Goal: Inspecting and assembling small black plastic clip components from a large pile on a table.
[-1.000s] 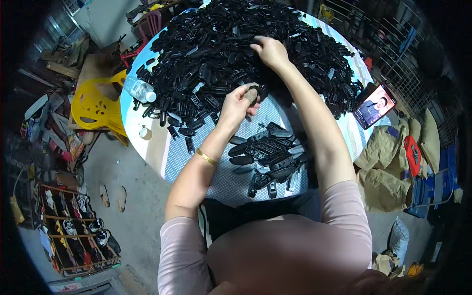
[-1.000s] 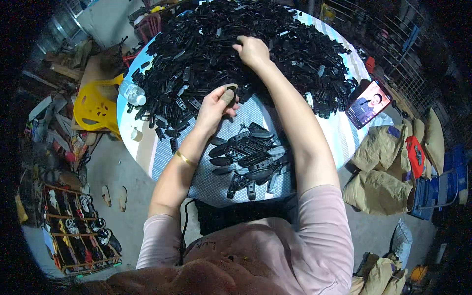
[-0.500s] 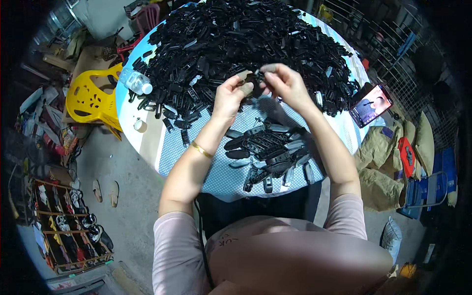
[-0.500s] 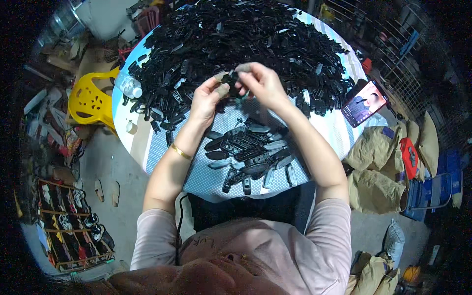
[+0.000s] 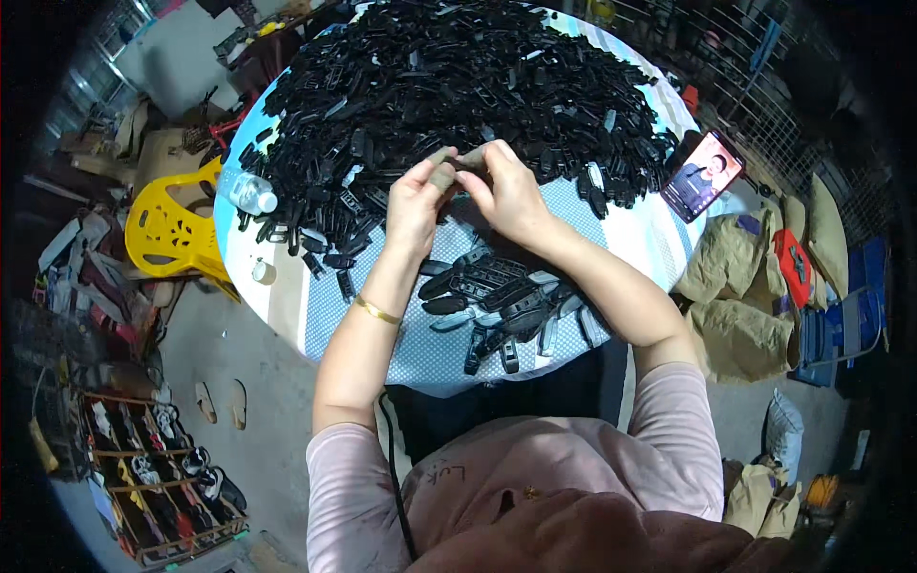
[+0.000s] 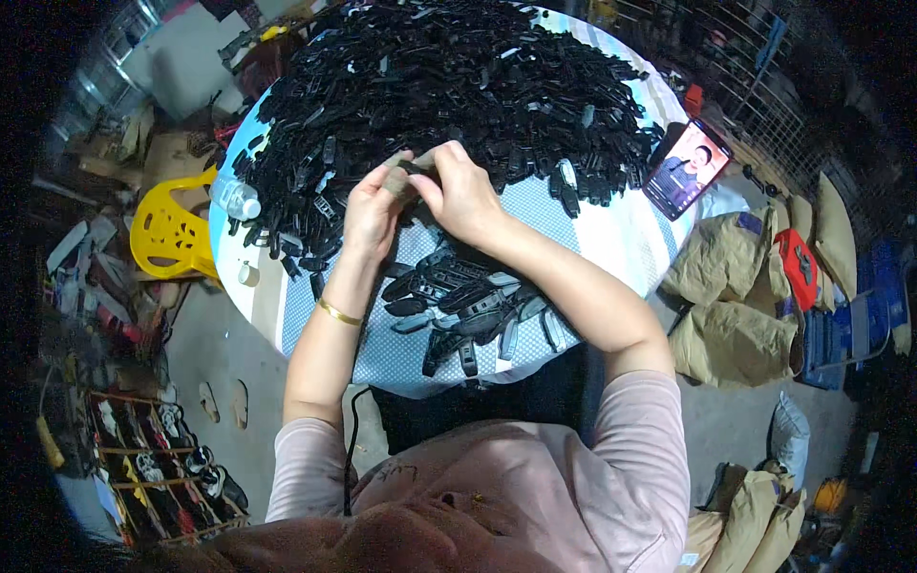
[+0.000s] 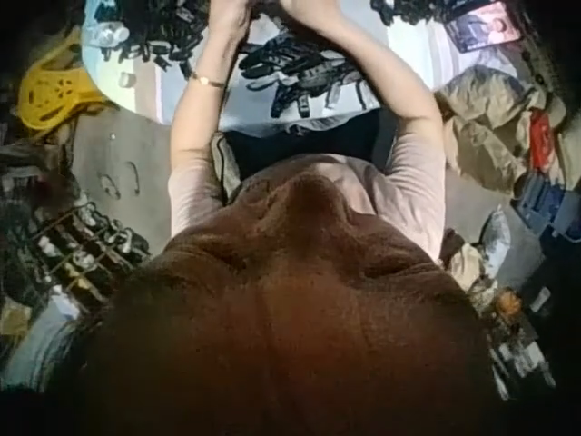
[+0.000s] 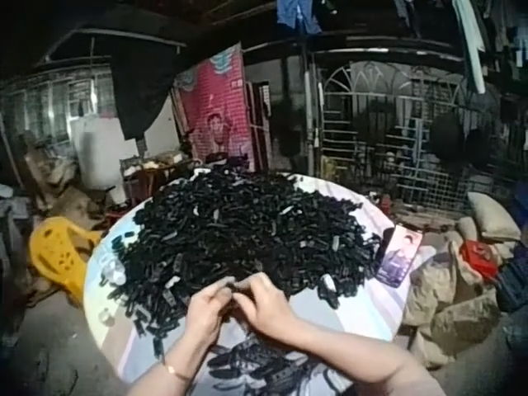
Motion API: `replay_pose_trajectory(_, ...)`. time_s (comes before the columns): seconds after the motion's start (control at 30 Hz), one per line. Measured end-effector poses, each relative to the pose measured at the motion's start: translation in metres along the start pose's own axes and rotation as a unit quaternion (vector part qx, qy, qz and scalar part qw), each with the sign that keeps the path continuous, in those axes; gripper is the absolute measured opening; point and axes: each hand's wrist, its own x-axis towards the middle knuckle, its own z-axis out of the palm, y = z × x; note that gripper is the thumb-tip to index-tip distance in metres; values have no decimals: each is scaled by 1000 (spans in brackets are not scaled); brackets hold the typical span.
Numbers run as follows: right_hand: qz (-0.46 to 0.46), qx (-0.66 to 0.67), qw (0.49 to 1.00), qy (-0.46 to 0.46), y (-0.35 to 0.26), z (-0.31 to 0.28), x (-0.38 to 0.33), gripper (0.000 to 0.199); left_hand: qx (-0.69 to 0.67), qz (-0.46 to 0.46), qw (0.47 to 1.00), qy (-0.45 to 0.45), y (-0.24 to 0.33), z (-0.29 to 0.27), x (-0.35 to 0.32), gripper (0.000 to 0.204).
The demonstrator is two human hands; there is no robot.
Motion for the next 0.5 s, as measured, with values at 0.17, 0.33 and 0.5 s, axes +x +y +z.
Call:
replay_pose_trajectory(0.17, 174, 96, 967, -162, 2, -19, 6, 30, 38, 32, 998, -30, 8, 1, 1, 25)
replay_pose_trajectory(0.33, 10, 23, 993, -115, 4, -14, -2, 29, 81, 63, 994, -40, 14, 4, -3, 22)
replay_pose_trajectory(0.5, 115, 53, 952, -279, 3, -30, 12, 38, 94, -16, 994, -56, 20, -1, -2, 21)
